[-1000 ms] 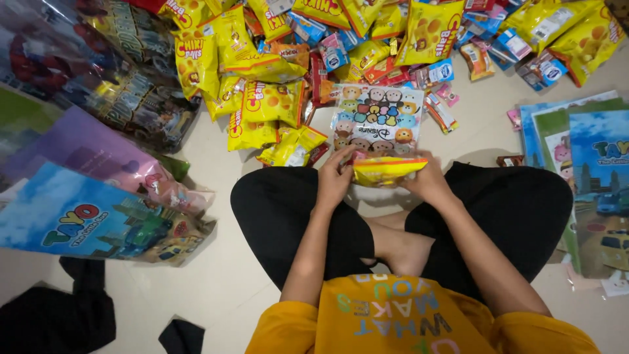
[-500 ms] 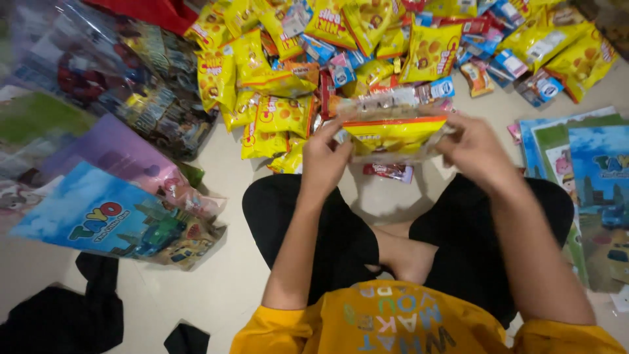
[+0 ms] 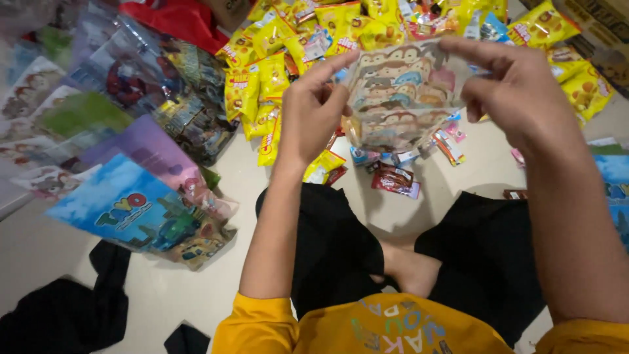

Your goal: Packing various snack packets and stickers into themed plastic bags while sitting on the floor.

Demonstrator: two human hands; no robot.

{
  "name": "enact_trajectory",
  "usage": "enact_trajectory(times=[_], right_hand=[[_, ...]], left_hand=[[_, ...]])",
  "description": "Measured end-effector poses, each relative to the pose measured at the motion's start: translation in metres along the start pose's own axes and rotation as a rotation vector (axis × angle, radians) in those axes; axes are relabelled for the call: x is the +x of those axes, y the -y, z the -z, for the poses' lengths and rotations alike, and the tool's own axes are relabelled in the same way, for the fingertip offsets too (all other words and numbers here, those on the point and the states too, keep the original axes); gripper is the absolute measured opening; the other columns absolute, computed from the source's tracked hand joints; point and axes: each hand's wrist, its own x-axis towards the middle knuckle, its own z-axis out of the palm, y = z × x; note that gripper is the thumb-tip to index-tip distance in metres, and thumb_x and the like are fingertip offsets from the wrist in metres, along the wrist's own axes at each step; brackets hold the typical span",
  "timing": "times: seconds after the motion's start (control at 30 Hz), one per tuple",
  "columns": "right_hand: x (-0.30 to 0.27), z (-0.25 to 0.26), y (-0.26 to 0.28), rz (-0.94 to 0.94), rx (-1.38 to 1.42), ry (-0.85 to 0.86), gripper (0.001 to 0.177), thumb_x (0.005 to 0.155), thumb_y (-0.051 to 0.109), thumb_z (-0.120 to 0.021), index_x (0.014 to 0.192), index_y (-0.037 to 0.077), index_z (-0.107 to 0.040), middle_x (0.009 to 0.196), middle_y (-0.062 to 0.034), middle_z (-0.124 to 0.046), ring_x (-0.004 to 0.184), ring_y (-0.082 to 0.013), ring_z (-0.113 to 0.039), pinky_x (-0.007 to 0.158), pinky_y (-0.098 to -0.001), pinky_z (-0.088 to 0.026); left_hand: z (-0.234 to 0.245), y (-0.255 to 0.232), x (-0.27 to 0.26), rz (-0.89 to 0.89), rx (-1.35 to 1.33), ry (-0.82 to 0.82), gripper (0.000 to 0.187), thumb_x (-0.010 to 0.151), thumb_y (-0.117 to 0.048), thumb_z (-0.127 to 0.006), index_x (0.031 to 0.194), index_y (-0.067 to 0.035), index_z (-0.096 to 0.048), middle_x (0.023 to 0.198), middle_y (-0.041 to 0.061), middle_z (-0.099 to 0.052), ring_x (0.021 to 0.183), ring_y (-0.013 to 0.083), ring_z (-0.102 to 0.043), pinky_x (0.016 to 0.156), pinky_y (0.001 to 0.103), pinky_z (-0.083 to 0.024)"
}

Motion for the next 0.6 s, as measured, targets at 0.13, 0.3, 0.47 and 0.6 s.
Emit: enact_trajectory(times=[0.13,0.3,0.47,0.6], right_hand=[[0.012,0.000,-0.004,0.200,0.130,0.035,0.068,0.076,-0.015,-0.048,0.140,0.005,-0.064,0.145,-0.0049,-0.065,0.056,-0.0113,-0.036,0.051,-0.0293,-0.040],[0.037,-0.015,-0.023,0.352,0.291,0.205,0.058,0.086,-0.016,-0.041,0.140,-0.004,-0.059,0.144,-0.0165,-0.064,0.114,-0.0248,-0.072,0.041,-0.0193,-0.029],[0.051,-0.009,-0.037,0.388,0.224,0.269,0.075,0.082,-0.011,-0.040,0.156,-0.006,-0.048,0.145,-0.0207,-0.056,0.090,-0.0257,-0.046,0.076,-0.0285,-0.039],[0.069,0.000,-0.038,0.424,0.214,0.306,0.087,0.076,-0.010,-0.038,0.163,-0.014,-0.038,0.155,-0.0310,-0.047,0.130,-0.0435,-0.055,0.106,-0.0404,-0.046]], left_hand=[[0.021,0.031,-0.017,-0.237,-0.104,0.077,0.074,0.099,-0.027,-0.080,0.155,-0.032,-0.033,0.160,0.016,-0.048,0.062,0.0038,-0.028,0.058,0.022,-0.029],[-0.016,0.137,-0.035,-0.027,0.199,0.176,0.032,0.090,-0.047,-0.068,0.107,-0.021,-0.078,0.105,-0.004,-0.080,0.072,0.0104,-0.064,0.064,0.029,-0.046],[-0.033,0.144,-0.050,-0.172,0.329,0.094,0.019,0.104,-0.033,-0.052,0.108,-0.017,-0.062,0.094,0.008,-0.068,0.085,0.0301,-0.067,0.075,0.040,-0.043],[-0.029,0.154,-0.046,0.265,-0.126,-0.007,0.029,0.106,-0.025,-0.043,0.130,-0.029,-0.058,0.089,0.012,-0.077,0.074,0.0252,-0.078,0.063,0.031,-0.065]])
